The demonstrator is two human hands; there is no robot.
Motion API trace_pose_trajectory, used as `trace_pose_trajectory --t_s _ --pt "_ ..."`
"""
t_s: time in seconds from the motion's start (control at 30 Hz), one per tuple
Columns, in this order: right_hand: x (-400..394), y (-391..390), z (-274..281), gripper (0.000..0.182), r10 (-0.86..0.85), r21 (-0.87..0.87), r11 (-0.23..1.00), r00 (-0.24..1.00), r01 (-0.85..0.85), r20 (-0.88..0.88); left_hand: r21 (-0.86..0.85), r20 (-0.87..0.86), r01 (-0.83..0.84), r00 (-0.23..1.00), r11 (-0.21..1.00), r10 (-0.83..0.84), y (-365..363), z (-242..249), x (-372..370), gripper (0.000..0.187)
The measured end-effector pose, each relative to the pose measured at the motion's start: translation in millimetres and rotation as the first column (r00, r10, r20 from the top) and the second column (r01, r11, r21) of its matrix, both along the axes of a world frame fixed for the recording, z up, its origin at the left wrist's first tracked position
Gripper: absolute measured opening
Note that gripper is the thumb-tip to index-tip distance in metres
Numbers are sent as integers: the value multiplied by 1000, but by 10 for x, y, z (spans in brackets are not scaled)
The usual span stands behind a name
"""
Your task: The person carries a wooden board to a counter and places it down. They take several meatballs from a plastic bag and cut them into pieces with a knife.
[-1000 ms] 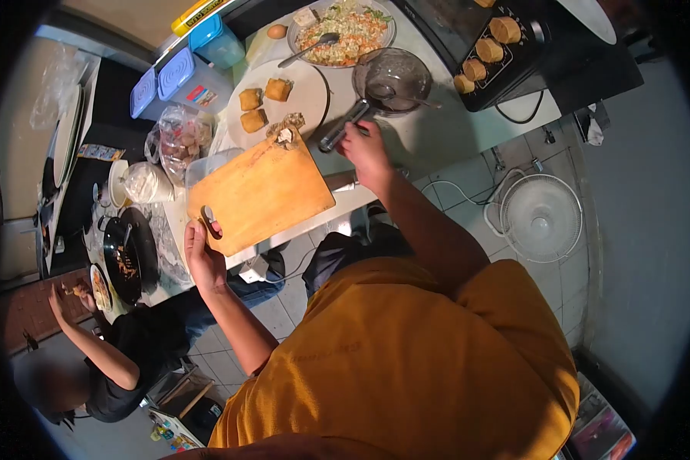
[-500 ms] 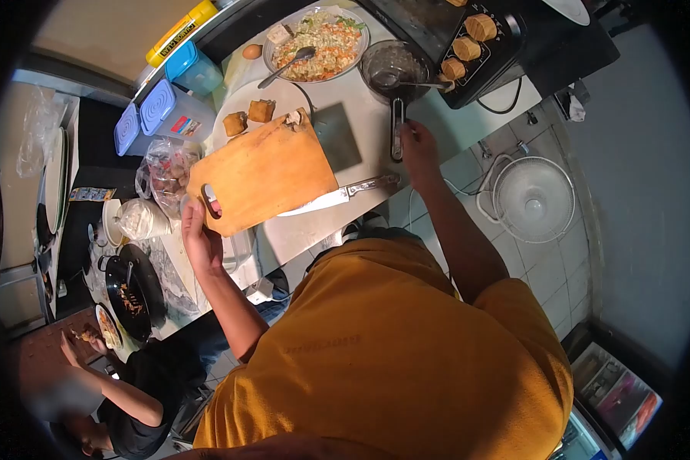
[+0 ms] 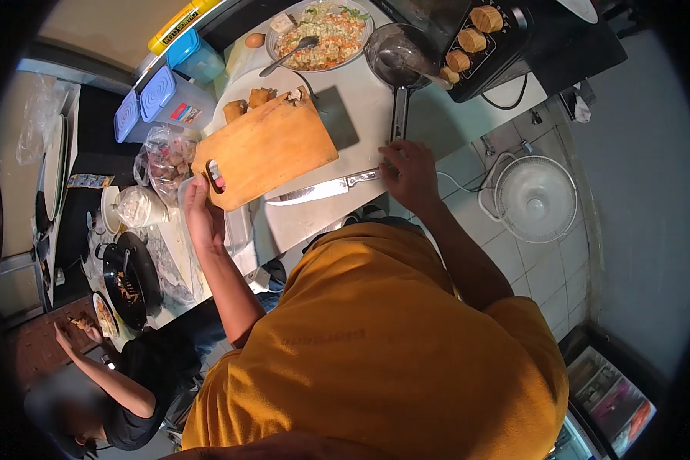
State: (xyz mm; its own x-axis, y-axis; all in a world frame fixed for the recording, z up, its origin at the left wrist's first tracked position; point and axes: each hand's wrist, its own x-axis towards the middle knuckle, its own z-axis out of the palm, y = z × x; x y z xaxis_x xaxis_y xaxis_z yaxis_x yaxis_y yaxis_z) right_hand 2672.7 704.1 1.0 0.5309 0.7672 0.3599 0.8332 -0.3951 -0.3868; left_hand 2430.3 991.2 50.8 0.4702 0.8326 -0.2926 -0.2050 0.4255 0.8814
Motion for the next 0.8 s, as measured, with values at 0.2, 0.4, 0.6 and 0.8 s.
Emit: trace_pose_trajectory --t_s 0.2,0.4,0.6,0.8 --pt "-18 195 53 57 -249 -8 967 952 255 180 -12 -20 35 999 999 -35 -37 -36 -107 17" --pt "147 341 -228 77 -251 146 962 957 231 144 8 -3 30 1000 1000 -30 -77 2 -148 17" --pt "154 629 -134 76 -272 219 924 942 313 -198 17 12 9 1000 1000 -9 -51 -63 -188 18" --pt "212 359 -113 66 -331 192 893 883 408 -334 11 -16 16 1000 1000 -15 -67 -41 -204 17"
